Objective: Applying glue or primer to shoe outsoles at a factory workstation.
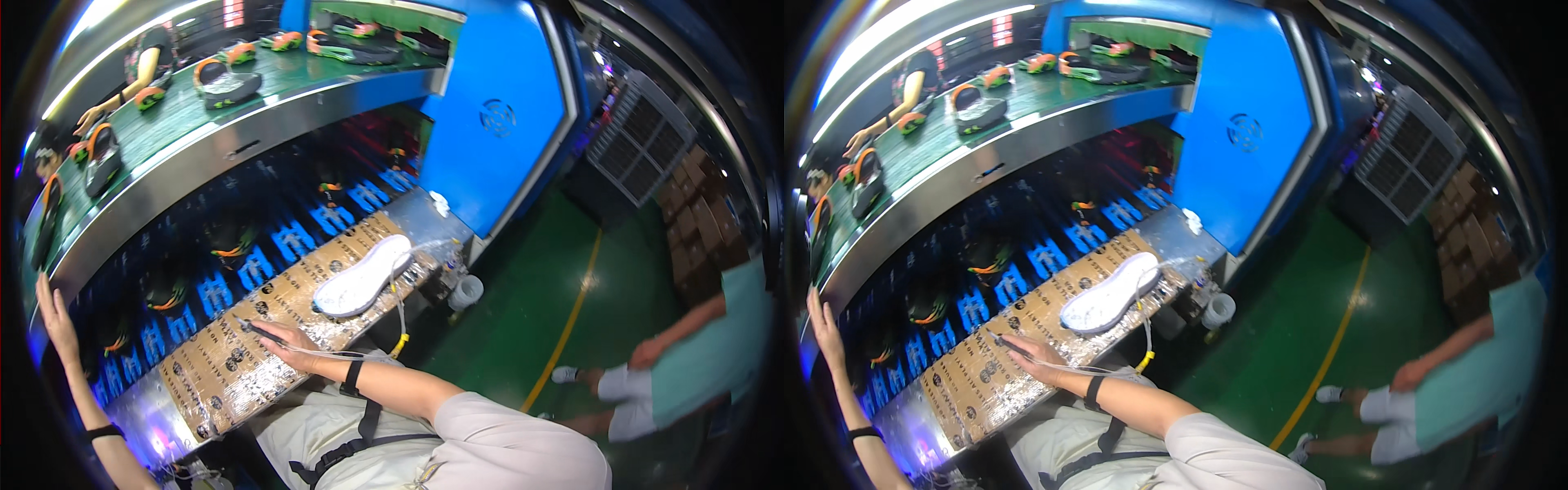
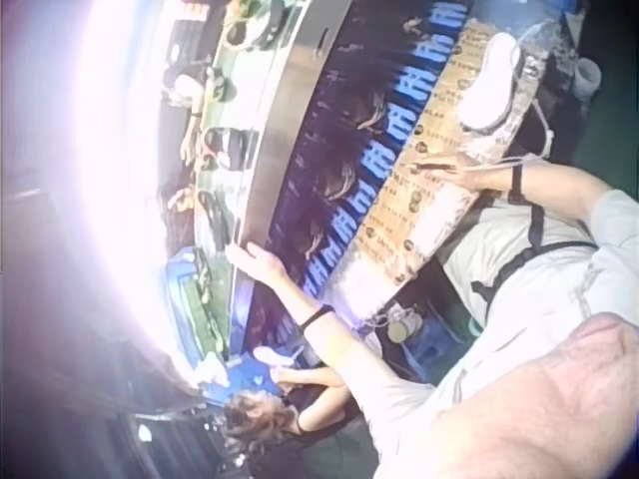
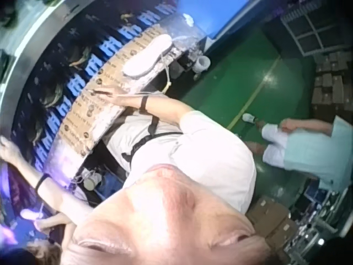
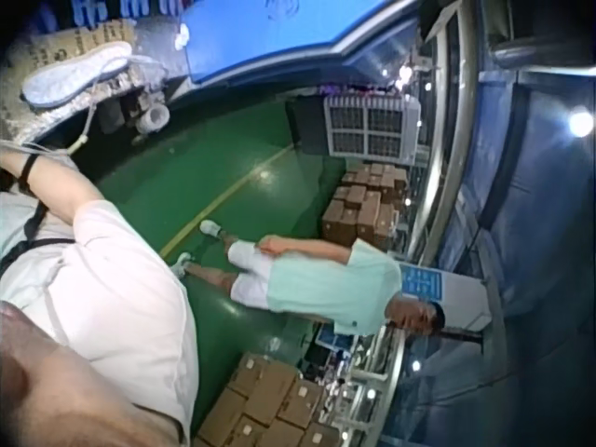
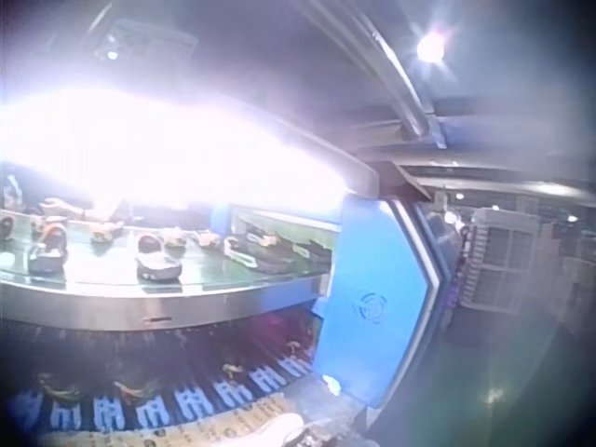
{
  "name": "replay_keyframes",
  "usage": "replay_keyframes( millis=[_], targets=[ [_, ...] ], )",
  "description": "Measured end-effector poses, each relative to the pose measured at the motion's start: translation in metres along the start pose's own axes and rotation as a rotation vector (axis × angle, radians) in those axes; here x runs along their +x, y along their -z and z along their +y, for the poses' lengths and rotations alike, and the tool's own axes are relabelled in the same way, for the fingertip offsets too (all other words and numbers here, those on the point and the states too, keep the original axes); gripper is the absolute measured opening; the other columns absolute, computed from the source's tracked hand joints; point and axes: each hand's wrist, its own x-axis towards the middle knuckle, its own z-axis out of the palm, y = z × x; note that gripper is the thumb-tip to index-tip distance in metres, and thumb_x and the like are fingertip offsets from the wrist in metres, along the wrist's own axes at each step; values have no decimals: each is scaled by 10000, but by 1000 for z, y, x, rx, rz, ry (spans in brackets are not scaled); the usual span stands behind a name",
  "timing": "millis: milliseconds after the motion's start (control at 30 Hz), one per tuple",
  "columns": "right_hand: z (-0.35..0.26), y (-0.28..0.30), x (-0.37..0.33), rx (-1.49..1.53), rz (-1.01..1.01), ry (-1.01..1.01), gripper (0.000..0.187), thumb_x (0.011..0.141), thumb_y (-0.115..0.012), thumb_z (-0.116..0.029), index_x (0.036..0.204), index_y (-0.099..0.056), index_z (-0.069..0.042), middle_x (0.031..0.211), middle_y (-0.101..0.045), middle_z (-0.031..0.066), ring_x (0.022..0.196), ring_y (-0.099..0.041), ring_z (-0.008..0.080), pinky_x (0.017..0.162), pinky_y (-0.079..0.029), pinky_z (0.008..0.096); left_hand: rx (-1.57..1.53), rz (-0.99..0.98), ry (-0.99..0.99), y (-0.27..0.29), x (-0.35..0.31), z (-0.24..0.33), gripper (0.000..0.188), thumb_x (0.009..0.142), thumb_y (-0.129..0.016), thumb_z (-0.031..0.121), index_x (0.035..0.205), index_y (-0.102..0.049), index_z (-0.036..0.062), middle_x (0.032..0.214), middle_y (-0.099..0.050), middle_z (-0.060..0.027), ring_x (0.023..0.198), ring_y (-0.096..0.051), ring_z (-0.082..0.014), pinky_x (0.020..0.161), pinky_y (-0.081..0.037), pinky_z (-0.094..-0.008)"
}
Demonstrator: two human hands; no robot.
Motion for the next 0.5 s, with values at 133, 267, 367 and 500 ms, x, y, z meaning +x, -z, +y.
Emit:
replay_keyframes(
  millis=[133, 267, 367, 500],
  targets=[
    [6, 5, -3, 35, 48, -55, 451, 1054, -633, -264, 1452, -606, -55, 1412, -655, 217, 1296, -637, 362, 1087, -499, 406, -512, -309, 45, 60, -48, 217, 359, 958, -564, 40, 1290, -666, -54, 1368, -657, -190, 1340, -585, -332, 1166, -407, -408],
    [0, -1, 0, 119, 8, -76, 444, 1054, -642, -251, 1446, -608, -45, 1400, -659, 223, 1262, -664, 354, 1053, -518, 390, -976, -1454, 287, 100, -158, 343, 390, 933, -705, 178, 1303, -726, 58, 1264, -745, -162, 1177, -696, -254, 1059, -516, -385],
    [-3, -3, -1, 126, -28, -112, 439, 1040, -668, -240, 1433, -624, -50, 1388, -669, 213, 1265, -664, 336, 1064, -509, 383, -609, -1816, 13, 74, -254, 405, 409, 960, -635, 296, 1301, -702, 80, 1224, -749, -181, 1150, -715, -336, 1015, -531, -453],
    [-3, 0, -1, 117, -24, -164, 424, 1034, -671, -211, 1426, -634, -52, 1317, -702, 190, 1201, -683, 291, 1024, -519, 364, -188, -1482, -62, 24, -367, 420, 311, 986, -534, 231, 1185, -727, 91, 1090, -756, -201, 1060, -737, -323, 863, -551, -503]
  ],
)
